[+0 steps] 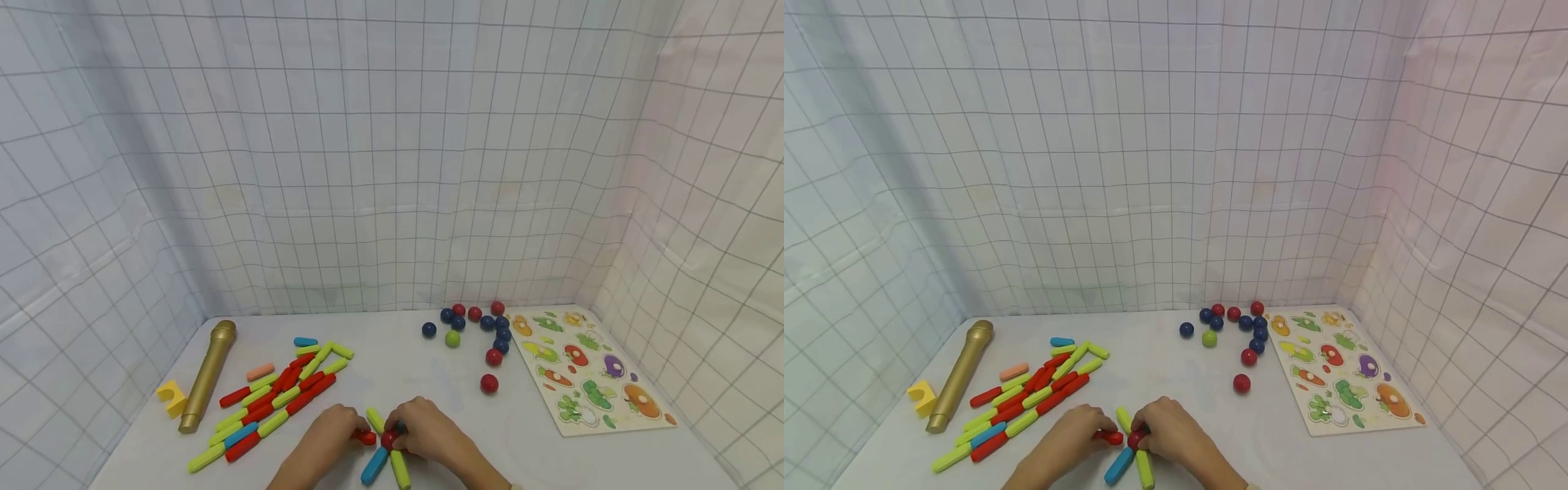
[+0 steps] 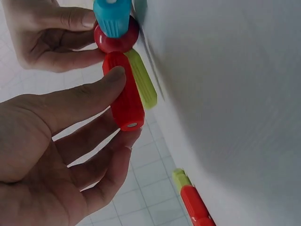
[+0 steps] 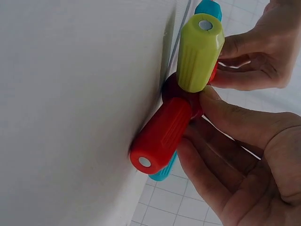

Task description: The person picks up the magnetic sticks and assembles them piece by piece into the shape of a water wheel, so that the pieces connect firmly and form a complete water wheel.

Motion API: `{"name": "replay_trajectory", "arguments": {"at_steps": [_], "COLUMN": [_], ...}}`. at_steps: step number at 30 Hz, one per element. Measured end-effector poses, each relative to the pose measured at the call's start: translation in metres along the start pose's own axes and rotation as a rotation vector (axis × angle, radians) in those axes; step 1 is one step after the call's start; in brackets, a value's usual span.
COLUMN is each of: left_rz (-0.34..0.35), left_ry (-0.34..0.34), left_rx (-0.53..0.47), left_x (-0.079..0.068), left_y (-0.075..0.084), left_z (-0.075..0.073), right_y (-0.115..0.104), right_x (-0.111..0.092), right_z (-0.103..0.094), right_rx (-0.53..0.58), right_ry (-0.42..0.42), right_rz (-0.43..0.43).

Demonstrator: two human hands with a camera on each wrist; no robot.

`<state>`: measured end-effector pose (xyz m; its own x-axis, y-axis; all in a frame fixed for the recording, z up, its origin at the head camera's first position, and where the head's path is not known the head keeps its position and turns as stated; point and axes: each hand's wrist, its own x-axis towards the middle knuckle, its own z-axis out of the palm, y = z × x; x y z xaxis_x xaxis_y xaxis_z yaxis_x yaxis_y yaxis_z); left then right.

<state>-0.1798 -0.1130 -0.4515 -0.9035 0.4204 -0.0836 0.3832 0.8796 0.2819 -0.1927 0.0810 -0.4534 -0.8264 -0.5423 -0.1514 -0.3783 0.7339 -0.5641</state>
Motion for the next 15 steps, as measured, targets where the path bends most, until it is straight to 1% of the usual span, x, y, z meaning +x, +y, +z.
{"name": "replay_trajectory", "arguments": {"at_steps": [5,10,13,15], "left_rz": [0.024,0.021,-0.008,-0.052], "left_ry": [-0.008,0.038,0.066,0.068], "left_rx": [0.006,0.036,0.051,0.047], "left_x": [0.0,0.0,-0.001,-0.003], "left_y": [0.006,0.009,0.008,0.007], "left_z": [0.006,0.008,0.008,0.007], "right_y": [0.0,0.001,0.002,0.006], "right_x": [0.0,0.0,-0.001,-0.003], "right_z": [0.001,0.001,-0.003,-0.011], "right_rx": [-0.009,-0.02,-0.007,-0.011], "right_ry": [-0.004,0.001,0.017,0.068], "right_rz": [-0.018,-0.025,-0.032,-0.021]}}
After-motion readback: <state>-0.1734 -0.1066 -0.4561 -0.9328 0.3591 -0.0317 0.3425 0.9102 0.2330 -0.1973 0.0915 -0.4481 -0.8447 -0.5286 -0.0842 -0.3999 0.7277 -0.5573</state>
